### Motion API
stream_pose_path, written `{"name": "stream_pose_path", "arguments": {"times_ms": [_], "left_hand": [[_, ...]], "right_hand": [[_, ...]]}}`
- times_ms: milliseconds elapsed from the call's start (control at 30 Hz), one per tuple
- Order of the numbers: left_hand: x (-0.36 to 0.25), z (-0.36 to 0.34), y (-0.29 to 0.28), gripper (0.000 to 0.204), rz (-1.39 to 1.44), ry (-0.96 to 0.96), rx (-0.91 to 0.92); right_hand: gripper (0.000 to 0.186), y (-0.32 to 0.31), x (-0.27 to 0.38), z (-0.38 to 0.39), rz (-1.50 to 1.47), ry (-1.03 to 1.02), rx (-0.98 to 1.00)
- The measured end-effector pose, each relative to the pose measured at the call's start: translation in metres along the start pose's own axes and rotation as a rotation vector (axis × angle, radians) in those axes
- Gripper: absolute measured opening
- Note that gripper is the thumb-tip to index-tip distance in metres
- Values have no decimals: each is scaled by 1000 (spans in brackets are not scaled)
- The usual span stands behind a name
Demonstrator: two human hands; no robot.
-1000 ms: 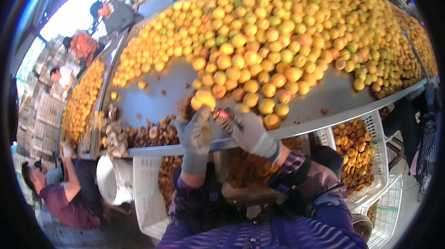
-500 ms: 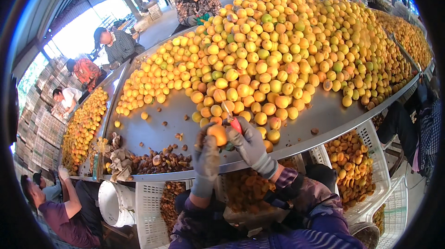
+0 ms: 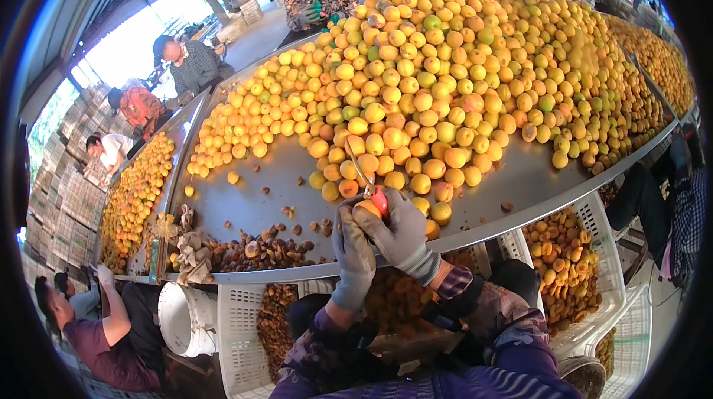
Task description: The person picks up an apricot from a pile, cuts it in half with a knife, and removes the pit. They place the pitted apricot halves into a plastic crate and discard the pit onto a separate pile on the table.
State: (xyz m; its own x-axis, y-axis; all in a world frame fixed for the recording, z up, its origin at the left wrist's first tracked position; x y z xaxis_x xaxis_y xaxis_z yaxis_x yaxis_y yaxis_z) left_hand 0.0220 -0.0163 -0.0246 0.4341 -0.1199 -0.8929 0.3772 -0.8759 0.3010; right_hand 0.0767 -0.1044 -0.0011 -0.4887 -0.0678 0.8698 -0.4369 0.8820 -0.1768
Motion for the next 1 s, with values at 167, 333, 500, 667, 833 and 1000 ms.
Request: {"name": "stream_pose_path", "arguments": {"times_ms": [167, 333, 500, 667, 833, 1000], "left_hand": [[6, -1, -4, 29, -251, 67, -67], [9, -2, -2, 30, -66, -43, -102], [12, -4, -12, 37, 521, -375, -90], [1, 0, -15, 47, 548, -548, -122], [29, -10, -44, 44, 564, -402, -103], [-13, -19, -47, 46, 513, -344, 128]], "right_hand": [[32, 3, 11, 1, 112, 4, -2], [35, 1, 8, 0, 93, 21, 20], [39, 5, 6, 2, 64, -53, 63], [30, -4, 10, 0, -472, 329, 121], [28, -15, 7, 0, -570, 374, 242], [32, -26, 21, 1, -651, 482, 578]]}}
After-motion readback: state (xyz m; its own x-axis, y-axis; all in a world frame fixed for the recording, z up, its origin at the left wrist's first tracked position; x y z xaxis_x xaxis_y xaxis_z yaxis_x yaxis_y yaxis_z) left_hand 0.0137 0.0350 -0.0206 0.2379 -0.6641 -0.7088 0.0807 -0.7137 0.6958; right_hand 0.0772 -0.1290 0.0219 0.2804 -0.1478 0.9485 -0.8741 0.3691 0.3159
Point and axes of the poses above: each hand's wrist, its own z-axis away from the middle knuckle, its own y-axis out of the palm, x = y × z, the point moved 3 cm from there along -z, towards the middle knuckle, and after that the axes turned 10 degrees about x, right-handed, at the moved point
